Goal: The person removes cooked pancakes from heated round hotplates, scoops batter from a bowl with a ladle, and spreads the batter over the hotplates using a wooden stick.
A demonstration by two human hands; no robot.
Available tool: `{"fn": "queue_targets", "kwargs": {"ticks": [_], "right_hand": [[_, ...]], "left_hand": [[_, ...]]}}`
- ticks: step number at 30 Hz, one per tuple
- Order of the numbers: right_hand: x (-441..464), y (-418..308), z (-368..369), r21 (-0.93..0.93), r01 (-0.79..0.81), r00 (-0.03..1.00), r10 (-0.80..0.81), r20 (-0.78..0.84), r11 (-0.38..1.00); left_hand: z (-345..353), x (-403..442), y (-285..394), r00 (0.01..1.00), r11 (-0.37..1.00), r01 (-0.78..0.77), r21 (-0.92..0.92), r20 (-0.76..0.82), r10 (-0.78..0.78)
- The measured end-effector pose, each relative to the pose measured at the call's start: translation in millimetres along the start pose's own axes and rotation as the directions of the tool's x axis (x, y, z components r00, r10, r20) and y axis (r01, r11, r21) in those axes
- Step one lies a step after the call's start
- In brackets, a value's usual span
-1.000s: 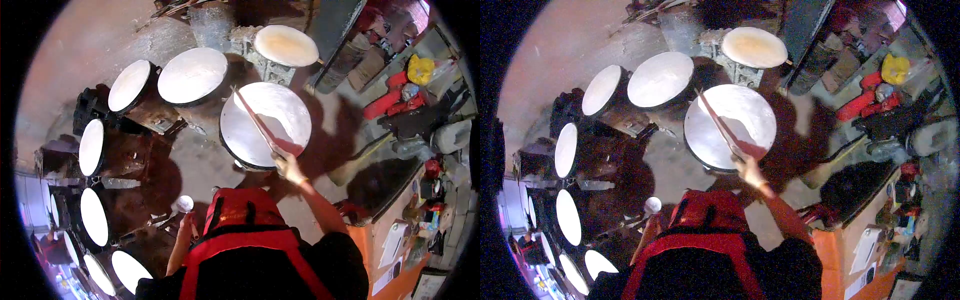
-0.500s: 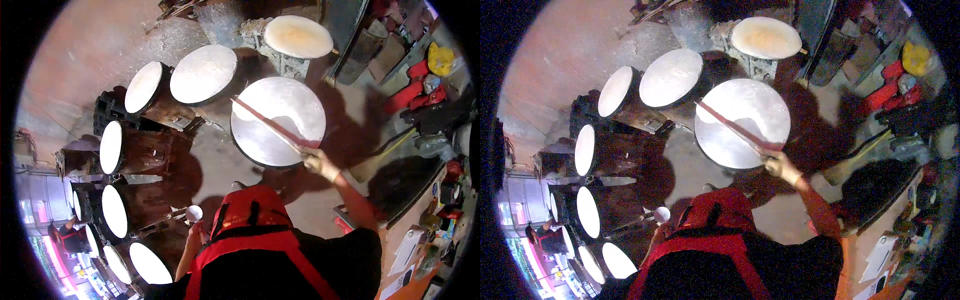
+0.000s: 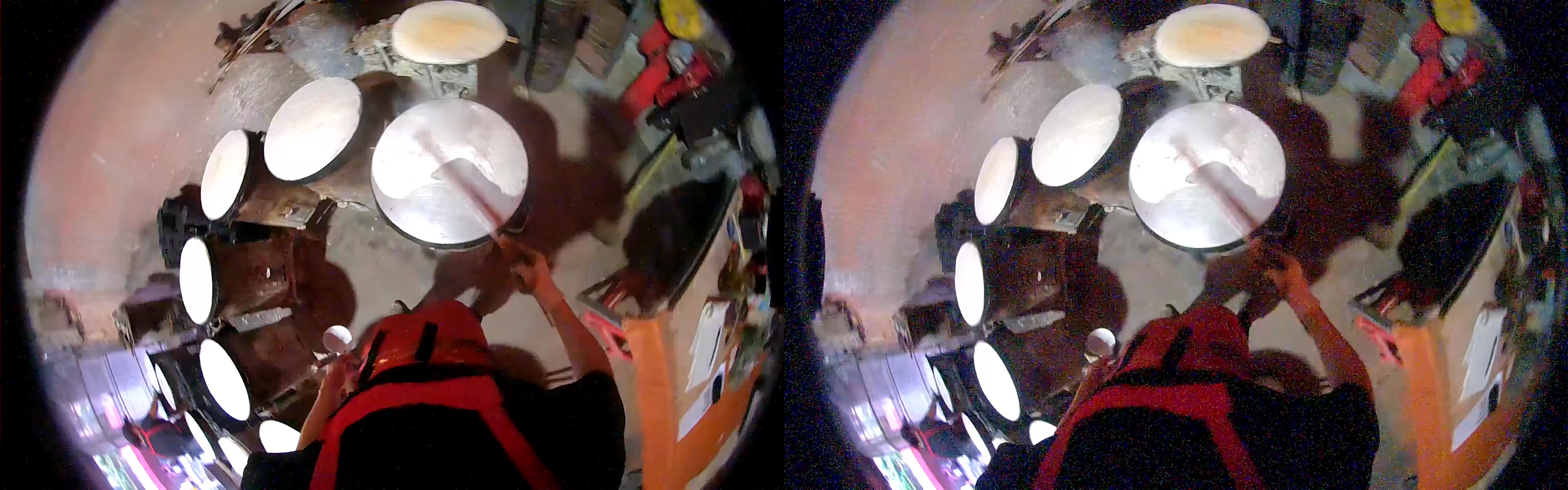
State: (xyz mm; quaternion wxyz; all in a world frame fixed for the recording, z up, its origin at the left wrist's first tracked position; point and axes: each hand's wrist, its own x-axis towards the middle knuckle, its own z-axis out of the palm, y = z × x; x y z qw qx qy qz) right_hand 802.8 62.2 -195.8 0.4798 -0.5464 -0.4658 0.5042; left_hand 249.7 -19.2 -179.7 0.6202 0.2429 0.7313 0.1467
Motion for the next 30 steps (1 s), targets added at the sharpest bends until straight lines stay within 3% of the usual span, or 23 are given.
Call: {"fn": "queue_targets", "kwargs": {"ticks": [2, 4, 6, 9, 10, 13, 15, 17, 18, 19, 20, 21, 23, 25, 27, 28, 29, 30], "right_hand": [[7.3, -7.8, 38.4, 0.134, -0.062, 0.93, 0.107, -0.353, 0.989], [10.2, 11.3, 62.2, 0.106, -0.073, 0.871, 0.115, -0.478, 0.992], [7.8, 41.1, 92.4, -0.06, -0.093, 0.92, 0.063, -0.387, 0.994], [-32.6, -1.3, 139.9, -0.166, -0.158, 0.966, 0.118, -0.23, 0.973], [-49.4, -17.4, 156.4, -0.172, -0.169, 0.971, 0.134, -0.197, 0.971], [-94.0, -55.4, 207.2, -0.61, -0.35, 0.926, 0.163, -0.341, 0.711], [-83.1, -36.9, 254.8, -0.331, -0.168, 0.83, -0.048, -0.556, 0.929], [-40.0, -16.2, 308.4, -0.139, 0.094, 0.663, -0.167, -0.73, 0.986], [-6.1, -3.5, 336.0, -0.084, 0.217, 0.581, -0.198, -0.79, 0.972], [36.1, -1.1, 349.3, -0.119, 0.124, 0.656, -0.171, -0.735, 0.985], [78.4, 1.3, 362.6, -0.17, 0.037, 0.725, -0.144, -0.674, 0.985], [126.9, 9.5, 377.0, -0.135, 0.091, 0.686, -0.161, -0.71, 0.987], [223.3, 26.3, 405.9, -0.082, 0.208, 0.603, -0.194, -0.774, 0.975], [277.2, -8.9, 408.1, 0.032, 0.119, 0.63, -0.05, -0.775, 0.992], [318.2, 9.1, 416.3, 0.096, 0.086, 0.624, 0.022, -0.781, 0.992], [337.3, 43.8, 422.0, 0.165, 0.164, 0.604, 0.033, -0.797, 0.973], [355.5, 97.2, 430.1, 0.294, 0.384, 0.561, 0.031, -0.827, 0.875], [366.9, 159.3, 439.0, 0.383, 0.598, 0.509, 0.035, -0.86, 0.704]], "left_hand": [[-17.4, 29.9, 13.3, 0.998, 0.999, 0.051, -0.005, -0.039, -0.051], [-52.4, 103.3, -1.5, 1.0, 1.0, 0.028, 0.004, -0.006, -0.028], [-79.8, 147.1, 7.7, 0.948, 0.935, -0.31, 0.17, 0.123, 0.292], [-87.5, 163.9, 69.2, 0.993, 1.0, -0.019, 0.02, 0.114, 0.016], [-94.1, 173.3, 82.3, 0.99, 0.999, -0.031, 0.022, 0.14, 0.027], [-124.6, 206.1, 84.1, 0.988, 0.995, -0.096, 0.009, 0.121, 0.094], [-136.9, 200.1, 90.7, 0.989, 0.989, -0.144, 0.038, 0.053, 0.141], [-174.1, 213.4, 76.8, 0.92, 0.906, -0.369, 0.209, 0.22, 0.324], [-186.9, 209.6, 65.8, 0.916, 0.903, -0.381, 0.198, 0.217, 0.339], [-199.8, 206.0, 54.7, 0.911, 0.9, -0.393, 0.186, 0.213, 0.354], [-202.7, 183.7, 52.6, 0.946, 0.946, -0.311, 0.087, 0.123, 0.3], [-207.9, 169.5, 46.0, 0.973, 0.973, -0.229, -0.021, 0.037, 0.23], [-224.9, 158.7, 19.2, 0.941, 0.936, -0.337, 0.101, 0.017, 0.337], [-226.1, 121.3, 19.0, 0.963, 0.964, -0.267, 0.007, -0.034, 0.267], [-238.5, 117.6, 4.0, 0.945, 0.933, -0.316, 0.172, -0.026, 0.325], [-244.7, 115.7, -3.5, 0.935, 0.907, -0.338, 0.253, -0.021, 0.354], [-261.6, 126.9, -19.1, 0.966, 0.933, -0.251, 0.256, 0.008, 0.258], [-272.9, 142.5, -41.2, 0.888, 0.833, -0.437, 0.34, 0.014, 0.46]]}}
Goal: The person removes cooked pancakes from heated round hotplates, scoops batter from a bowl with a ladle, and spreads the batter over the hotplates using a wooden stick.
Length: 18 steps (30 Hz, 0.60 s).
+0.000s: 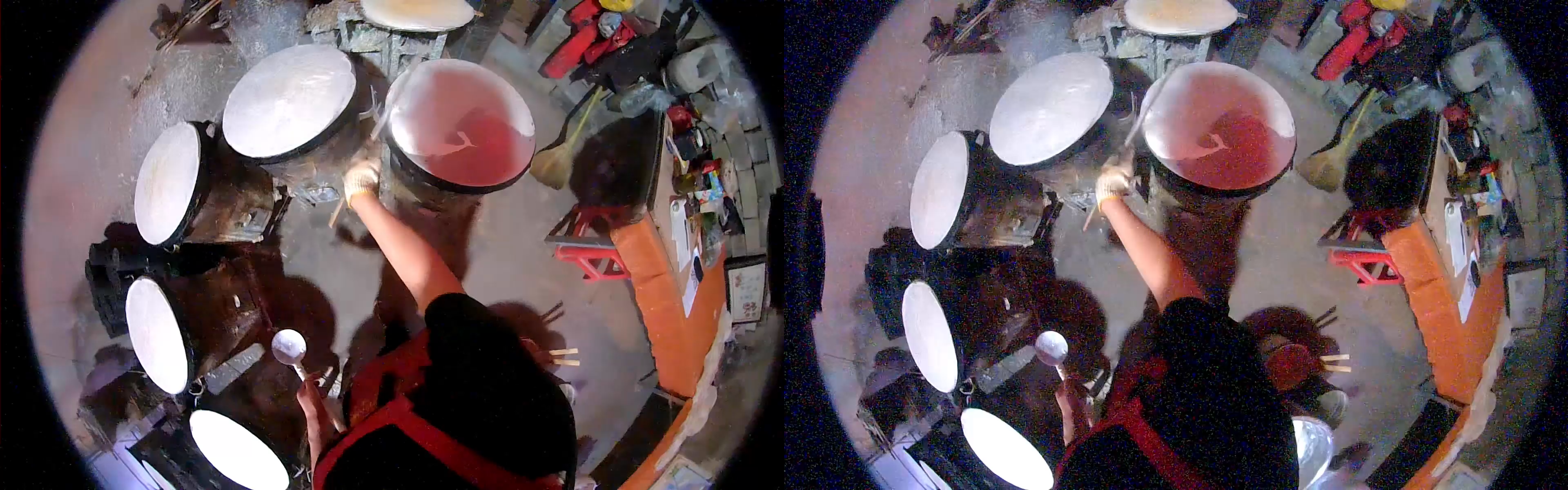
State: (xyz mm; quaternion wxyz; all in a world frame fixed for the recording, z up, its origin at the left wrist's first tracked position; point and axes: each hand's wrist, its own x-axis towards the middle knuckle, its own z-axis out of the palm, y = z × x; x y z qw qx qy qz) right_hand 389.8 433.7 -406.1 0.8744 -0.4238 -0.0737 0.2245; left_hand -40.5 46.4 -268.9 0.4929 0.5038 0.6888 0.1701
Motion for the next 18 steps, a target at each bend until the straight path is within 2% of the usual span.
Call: {"fn": "queue_targets", "kwargs": {"ticks": [1, 2, 3, 4, 6, 7, 8, 9, 10, 11, 13, 15, 16, 17, 18], "right_hand": [[-16.7, -8.5, -9.1, -0.325, 0.151, 0.988, -0.155, 0.014, 0.934], [-36.1, -23.7, -19.7, -0.608, 0.282, 0.952, -0.297, 0.08, 0.742], [-55.7, -68.7, -26.6, -0.721, 0.1, 0.991, -0.136, 0.008, 0.686], [-76.7, -121.4, -29.5, -0.814, -0.069, 0.998, 0.03, -0.064, 0.576], [-119.7, -203.0, -15.9, -0.53, -0.257, 0.963, 0.167, -0.212, 0.808], [-131.2, -225.4, -21.7, -0.347, -0.336, 0.931, 0.253, -0.265, 0.876], [-129.6, -245.6, -41.4, -0.047, -0.492, 0.859, 0.475, -0.192, 0.87], [-125.4, -266.4, -61.5, 0.239, -0.623, 0.757, 0.651, -0.053, 0.745], [-123.7, -289.2, -68.1, 0.159, -0.636, 0.757, 0.65, -0.064, 0.755], [-118.3, -291.2, -87.4, -0.031, -0.568, 0.823, 0.567, -0.023, 0.823], [-112.9, -328.2, -80.4, -0.32, -0.427, 0.902, 0.424, -0.085, 0.846], [-100.5, -328.6, -66.6, -0.224, -0.387, 0.922, 0.367, -0.125, 0.895], [-92.4, -326.1, -57.8, -0.174, -0.362, 0.929, 0.339, -0.15, 0.916], [-86.0, -322.9, -47.8, 0.01, -0.448, 0.891, 0.448, -0.068, 0.894], [-69.8, -258.8, -71.7, -0.111, -0.357, 0.934, 0.358, -0.018, 0.927]], "left_hand": [[3.8, 0.7, -0.2, 0.999, 0.996, 0.029, -0.086, -0.015, -0.031], [7.9, 1.0, 1.7, 0.998, 0.984, 0.055, -0.172, -0.03, -0.061], [8.1, 7.5, -4.2, 0.989, 0.971, 0.146, -0.187, -0.004, -0.149], [11.1, 11.7, 0.4, 0.988, 0.955, 0.151, -0.257, 0.013, -0.153], [20.1, 22.6, 15.2, 0.987, 0.908, 0.16, -0.388, 0.044, -0.156], [22.8, 30.0, 22.8, 0.986, 0.879, 0.165, -0.447, 0.059, -0.155], [26.3, 41.7, 27.3, 0.995, 0.99, 0.029, -0.14, 0.101, -0.015], [30.3, 42.5, 45.5, 0.99, 0.972, 0.109, -0.209, 0.109, -0.088], [32.3, 38.1, 70.9, 0.98, 0.943, 0.187, -0.275, 0.122, -0.159], [35.3, 34.7, 84.7, 0.964, 0.903, 0.261, -0.34, 0.139, -0.226], [45.2, 41.8, 81.4, 0.982, 0.925, 0.169, -0.34, 0.137, -0.129], [54.0, 37.1, 104.3, 0.988, 0.941, 0.128, -0.312, 0.122, -0.094], [56.4, 31.6, 120.3, 0.994, 0.96, 0.043, -0.277, 0.109, -0.013], [61.5, 31.4, 124.2, 0.992, 0.949, 0.079, -0.305, 0.119, -0.045], [67.9, 32.1, 127.7, 0.989, 0.936, 0.113, -0.333, 0.128, -0.074]]}}
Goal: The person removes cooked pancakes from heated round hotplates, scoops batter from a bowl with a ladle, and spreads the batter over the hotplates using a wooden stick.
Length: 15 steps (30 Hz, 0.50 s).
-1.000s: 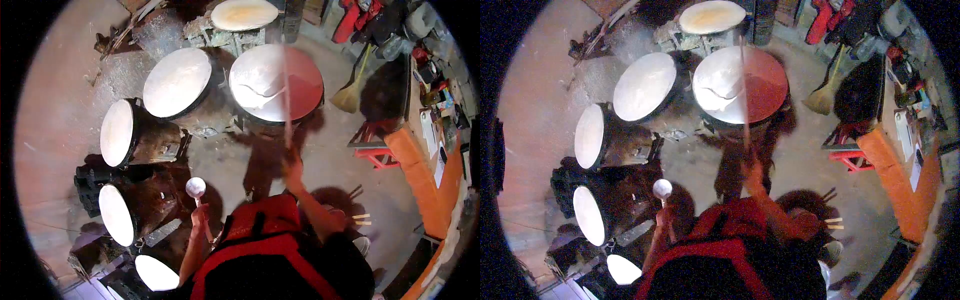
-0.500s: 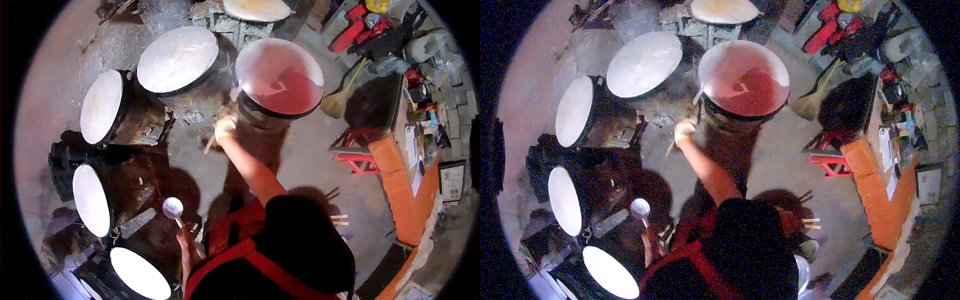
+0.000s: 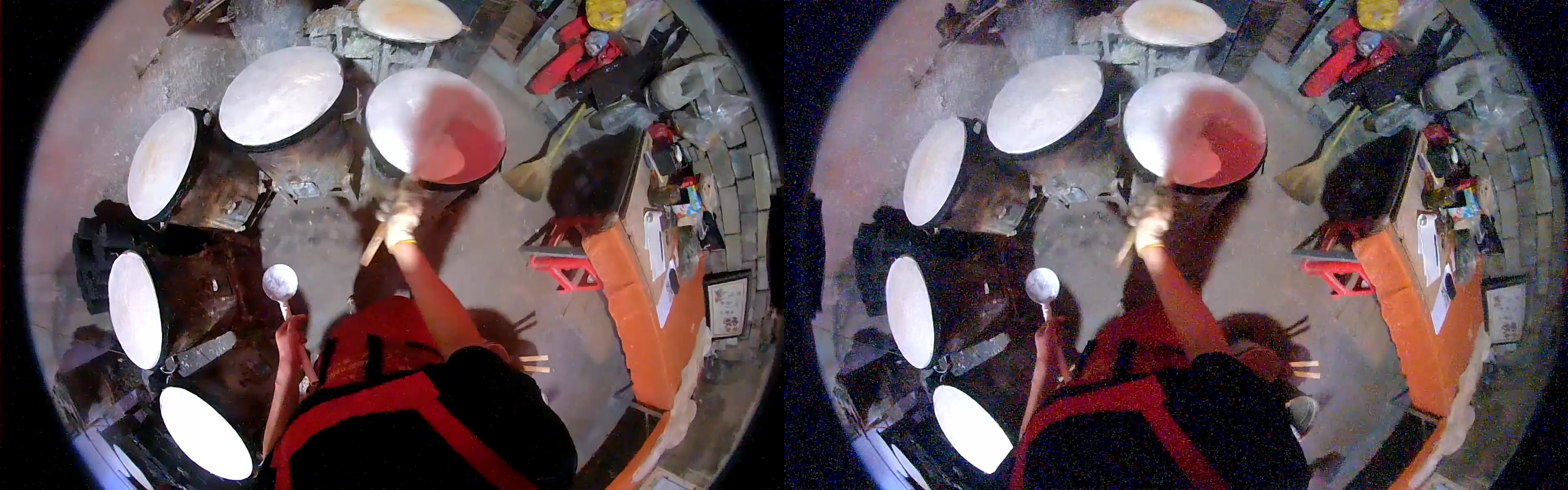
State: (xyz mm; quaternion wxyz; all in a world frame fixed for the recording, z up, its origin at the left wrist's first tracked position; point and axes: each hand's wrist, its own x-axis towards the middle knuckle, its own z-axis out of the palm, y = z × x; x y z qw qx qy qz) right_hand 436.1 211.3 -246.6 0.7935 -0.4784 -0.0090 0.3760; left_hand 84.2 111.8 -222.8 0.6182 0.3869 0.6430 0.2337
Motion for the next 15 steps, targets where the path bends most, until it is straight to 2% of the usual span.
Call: {"fn": "queue_targets", "kwargs": {"ticks": [2, 3, 4, 5, 6, 7, 8, 10, 11, 13, 14, 15], "right_hand": [[15.9, 32.4, -16.2, -0.234, -0.026, 0.994, 0.05, 0.1, 0.972], [-15.2, -0.8, -4.5, -0.355, -0.144, 0.971, 0.202, 0.13, 0.923], [-35.2, -38.1, -4.3, -0.36, -0.268, 0.945, 0.317, 0.082, 0.894], [4.9, 9.0, -72.6, -0.024, -0.258, 0.907, 0.251, 0.338, 0.966], [-13.8, -29.7, -80.1, -0.074, -0.144, 0.936, 0.16, 0.313, 0.987], [-27.6, -71.2, -79.8, -0.223, -0.061, 0.981, 0.099, 0.167, 0.973], [-26.7, -94.5, -106.1, -0.337, -0.031, 0.971, 0.108, 0.214, 0.941], [-11.4, -115.0, -123.9, -0.324, -0.153, 0.973, 0.199, 0.114, 0.934], [-3.6, -125.2, -132.6, -0.31, -0.212, 0.968, 0.243, 0.064, 0.927], [-7.7, -143.3, -100.0, -0.199, -0.147, 0.984, 0.164, 0.072, 0.969], [30.3, -99.6, -131.5, 0.322, -0.492, 0.836, 0.336, 0.434, 0.809], [11.9, -108.8, -106.8, 0.14, -0.377, 0.866, 0.295, 0.405, 0.916]], "left_hand": [[14.2, -2.7, 4.7, 1.0, 0.997, 0.008, -0.071, 0.024, -0.006], [22.9, -5.8, 8.3, 0.999, 0.994, -0.015, -0.109, 0.048, 0.02], [30.4, -8.0, 11.2, 0.996, 0.988, -0.035, -0.15, 0.072, 0.046], [35.4, -8.7, 11.8, 0.997, 0.984, 0.003, -0.176, 0.075, 0.01], [43.0, -6.9, 12.1, 0.997, 0.977, 0.038, -0.208, 0.076, -0.023], [50.6, -6.4, 11.4, 0.996, 0.968, 0.073, -0.241, 0.075, -0.057], [59.1, -8.0, 11.4, 0.996, 0.971, 0.087, -0.224, 0.049, -0.078], [78.2, -7.3, 15.1, 0.994, 0.976, 0.111, -0.189, -0.001, -0.113], [83.4, -5.9, 12.2, 0.992, 0.968, 0.126, -0.216, 0.044, -0.12], [95.1, -1.8, 6.8, 0.983, 0.95, 0.16, -0.268, 0.136, -0.127], [108.2, -7.5, 17.5, 0.99, 0.98, 0.099, -0.172, 0.118, -0.079], [117.5, -7.2, 20.4, 0.984, 0.967, 0.121, -0.226, 0.157, -0.086]]}}
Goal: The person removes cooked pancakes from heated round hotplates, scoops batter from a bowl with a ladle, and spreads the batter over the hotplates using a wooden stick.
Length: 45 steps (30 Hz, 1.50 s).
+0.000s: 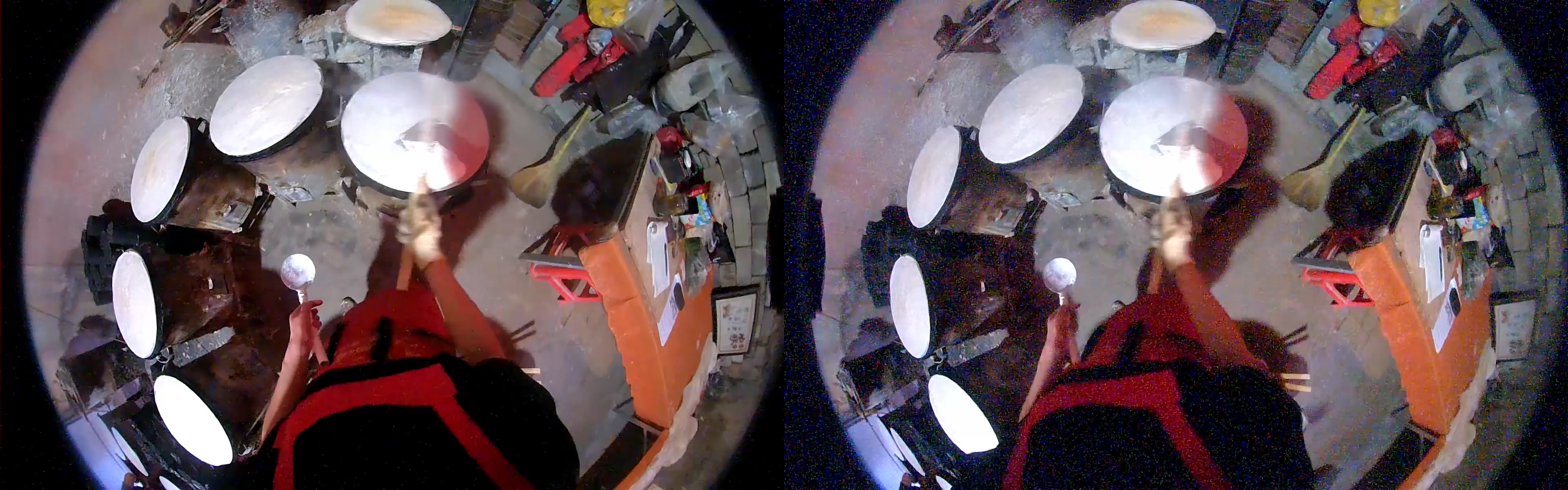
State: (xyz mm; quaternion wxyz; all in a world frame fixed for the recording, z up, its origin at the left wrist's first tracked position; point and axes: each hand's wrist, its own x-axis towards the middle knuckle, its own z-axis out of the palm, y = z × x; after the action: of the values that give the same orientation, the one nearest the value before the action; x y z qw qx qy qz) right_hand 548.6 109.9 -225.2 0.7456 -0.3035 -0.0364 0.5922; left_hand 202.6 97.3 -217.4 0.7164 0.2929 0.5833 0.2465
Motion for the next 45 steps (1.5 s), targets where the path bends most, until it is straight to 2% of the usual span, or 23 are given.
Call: {"fn": "queue_targets", "kwargs": {"ticks": [1, 3, 7, 9, 13, 16, 22, 23, 25, 26, 28, 31, 33, 34, 35, 36, 37, 38, 39, 41, 42, 44, 45], "right_hand": [[10.0, 19.6, -5.1, -0.538, 0.208, 0.972, -0.233, 0.022, 0.817], [9.8, 26.2, -29.3, -0.858, 0.232, 0.952, -0.288, 0.104, 0.458], [-59.9, -87.6, -36.4, -0.349, -0.177, 0.975, 0.116, -0.19, 0.92], [-38.8, -113.4, -101.2, -0.35, -0.165, 0.985, 0.14, -0.097, 0.922], [-19.2, -107.4, -62.2, -0.372, 0.038, 0.998, -0.055, -0.036, 0.927], [-42.8, -119.2, -49.7, -0.715, -0.142, 0.986, 0.162, -0.041, 0.685], [-24.3, -187.3, -116.0, -0.247, -0.329, 0.932, 0.27, -0.242, 0.912], [-13.0, -184.6, -111.5, -0.267, -0.226, 0.97, 0.192, -0.147, 0.937], [5.7, -162.1, -96.7, -0.278, -0.015, 0.999, 0.028, 0.044, 0.96], [1.7, -146.6, -57.1, -0.416, 0.022, 0.991, -0.074, -0.109, 0.909], [6.2, -118.4, -32.6, -0.695, 0.021, 0.994, -0.09, -0.062, 0.718], [2.1, -104.5, -40.2, -0.735, 0.535, 0.774, -0.59, 0.229, 0.417], [-9.0, -84.4, -29.4, -0.76, 0.424, 0.746, -0.666, -0.015, 0.492], [8.4, -62.9, -46.7, -0.763, 0.516, 0.653, -0.755, 0.057, 0.389], [21.2, -45.0, -42.8, -0.286, 0.575, 0.761, -0.629, -0.159, 0.767], [35.1, -33.6, -37.7, 0.017, 0.55, 0.831, -0.545, -0.108, 0.835], [53.6, -20.2, -31.1, -0.455, 0.679, 0.663, -0.747, 0.044, 0.576], [64.0, -13.3, -28.2, -0.767, 0.631, 0.506, -0.812, 0.29, 0.119], [62.1, -22.7, -24.2, -0.839, 0.436, 0.75, -0.647, 0.137, 0.326], [26.4, -61.0, 35.1, -0.712, -0.018, 0.93, -0.251, -0.27, 0.702], [17.1, -68.2, 26.9, -0.762, 0.073, 0.914, -0.349, -0.207, 0.644], [16.1, -60.7, -26.5, -0.738, 0.574, 0.626, -0.771, 0.116, 0.355], [2.9, -57.5, -24.4, -0.811, 0.478, 0.66, -0.748, 0.078, 0.338]], "left_hand": [[8.1, 1.7, -0.2, 0.999, 0.998, 0.016, -0.059, 0.036, -0.014], [23.8, 11.4, 0.3, 0.996, 0.991, 0.088, -0.105, 0.019, -0.086], [57.5, 4.2, 14.9, 1.0, 0.993, 0.019, -0.113, 0.014, -0.018], [65.2, 2.6, 9.7, 0.999, 0.99, 0.018, -0.143, 0.034, -0.013], [95.4, -1.3, 10.8, 0.998, 0.983, 0.059, -0.171, 0.047, -0.052], [110.5, -14.2, 17.1, 0.994, 0.987, 0.079, -0.141, 0.089, -0.067], [112.1, -19.1, 14.2, 0.996, 0.981, 0.047, -0.187, 0.08, -0.033], [109.6, -16.0, 17.6, 0.993, 0.976, 0.055, -0.21, 0.11, -0.032], [130.4, -25.4, 37.5, 0.994, 0.988, -0.008, -0.155, -0.111, -0.009], [138.3, -31.8, 49.1, 0.975, 0.991, -0.035, -0.126, -0.221, 0.006], [135.4, -40.8, 70.4, 0.963, 0.979, -0.167, -0.121, -0.232, 0.135], [104.9, -28.9, 70.8, 0.987, 0.98, -0.149, -0.13, -0.073, 0.14], [93.1, -25.9, 74.3, 0.993, 0.987, -0.109, -0.119, 0.026, 0.113], [95.4, -29.9, 79.9, 0.994, 0.986, -0.1, -0.137, 0.026, 0.104], [99.0, -33.4, 85.0, 0.995, 0.984, -0.092, -0.154, 0.026, 0.097], [101.2, -33.5, 87.8, 0.995, 0.981, -0.086, -0.171, 0.027, 0.092], [99.9, -30.1, 88.1, 0.995, 0.979, -0.07, -0.193, 0.058, 0.083], [101.6, -29.4, 90.1, 0.993, 0.982, -0.062, -0.181, 0.088, 0.079], [104.2, -29.0, 93.6, 0.99, 0.984, -0.055, -0.169, 0.117, 0.076], [106.5, -25.4, 93.3, 0.984, 0.986, -0.035, -0.163, 0.166, 0.062], [105.4, -20.2, 90.4, 0.981, 0.986, -0.02, -0.165, 0.187, 0.051], [107.4, -17.2, 90.6, 0.98, 0.988, -0.017, -0.153, 0.191, 0.047], [110.8, -20.8, 91.2, 0.983, 0.99, -0.026, -0.136, 0.174, 0.05]]}}
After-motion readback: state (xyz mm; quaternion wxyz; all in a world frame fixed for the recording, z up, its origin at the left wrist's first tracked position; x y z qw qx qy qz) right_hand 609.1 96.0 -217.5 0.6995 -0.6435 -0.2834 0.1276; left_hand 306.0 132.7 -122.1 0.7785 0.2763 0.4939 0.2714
